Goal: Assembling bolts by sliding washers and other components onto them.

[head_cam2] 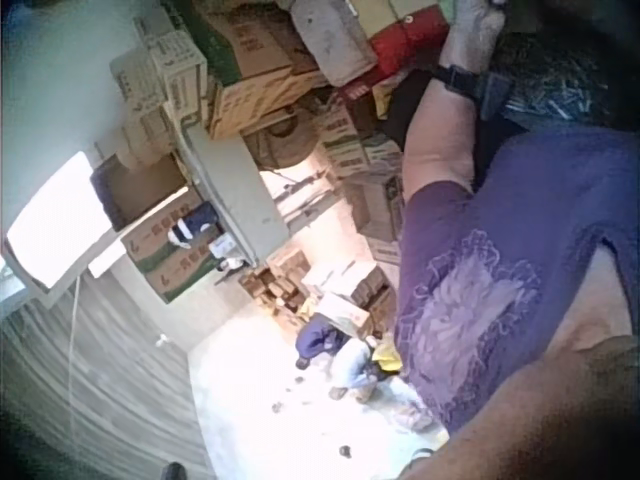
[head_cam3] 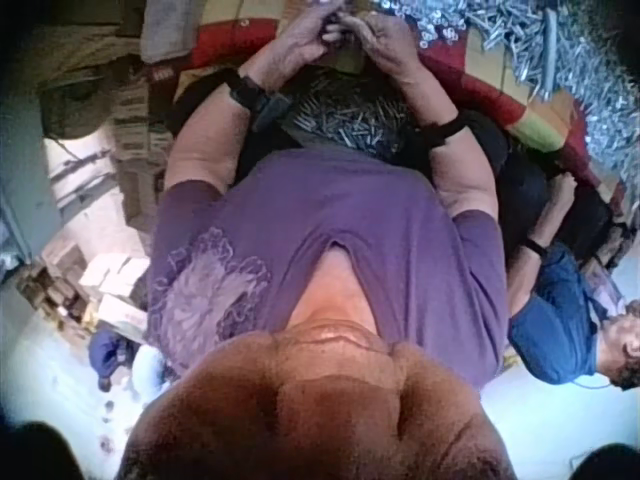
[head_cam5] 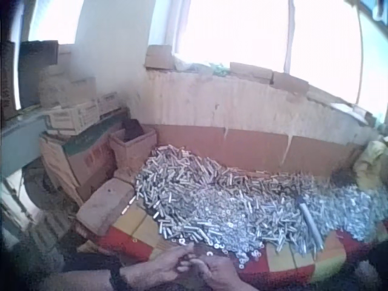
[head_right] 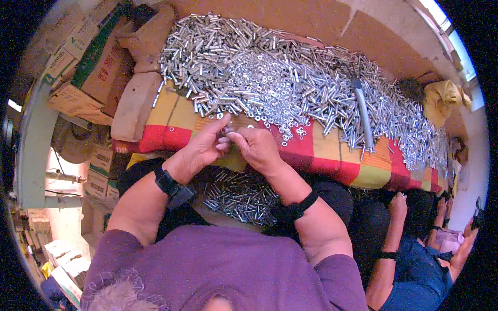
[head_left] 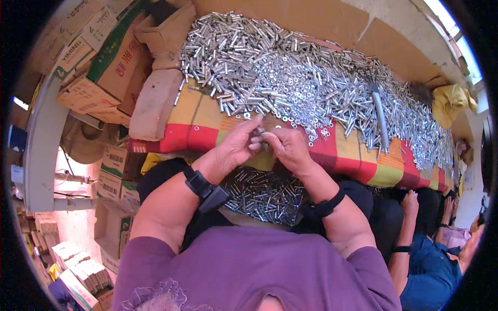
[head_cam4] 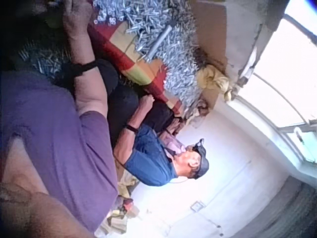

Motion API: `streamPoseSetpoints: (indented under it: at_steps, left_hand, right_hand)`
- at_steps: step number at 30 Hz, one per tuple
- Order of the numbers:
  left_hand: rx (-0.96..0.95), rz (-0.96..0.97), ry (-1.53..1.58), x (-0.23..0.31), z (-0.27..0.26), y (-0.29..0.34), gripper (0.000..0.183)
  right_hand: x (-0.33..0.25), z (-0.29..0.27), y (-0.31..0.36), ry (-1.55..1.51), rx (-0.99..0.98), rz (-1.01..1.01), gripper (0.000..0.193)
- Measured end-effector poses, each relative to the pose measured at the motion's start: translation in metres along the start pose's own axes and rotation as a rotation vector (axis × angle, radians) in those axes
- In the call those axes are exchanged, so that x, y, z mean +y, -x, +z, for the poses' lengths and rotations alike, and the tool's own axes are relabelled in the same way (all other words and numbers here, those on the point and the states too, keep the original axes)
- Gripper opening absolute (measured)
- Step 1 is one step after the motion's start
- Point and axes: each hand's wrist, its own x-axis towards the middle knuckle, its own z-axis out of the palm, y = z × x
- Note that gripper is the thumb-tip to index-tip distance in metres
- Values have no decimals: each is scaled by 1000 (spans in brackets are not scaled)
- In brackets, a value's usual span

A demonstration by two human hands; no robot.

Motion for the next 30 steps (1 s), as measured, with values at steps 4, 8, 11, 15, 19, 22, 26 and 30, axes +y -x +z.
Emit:
streamPoseSetpoints:
  at_steps: [4,8,11,15,19,22,26,30]
  left_hand:
    - [221,127,238,27,9,13,26]
    - [108,211,-37,58,-17,10,23]
    - [139,316,-543,84,-18,11,13]
    - [402,689,-1385,93,-42,-16,17]
    - [480,676,-1706,81,-16,-14,27]
    - [456,662,-1819,68,-20,-23,27]
    - [399,706,-1864,64,-20,-21,24]
    - [352,792,-1821,64,-24,-9,16]
  right_hand:
    - [2,10,-24,440,94,-71,18]
    - [12,20,-45,675,46,46,20]
    - [19,27,-50,810,17,130,18]
    - [11,23,-55,724,70,102,17]
    - [11,8,-45,463,261,-37,18]
    - [0,9,-37,-177,384,100,6]
    - [-12,9,-36,-355,408,26,4]
    - [-13,10,-35,-393,447,-3,4]
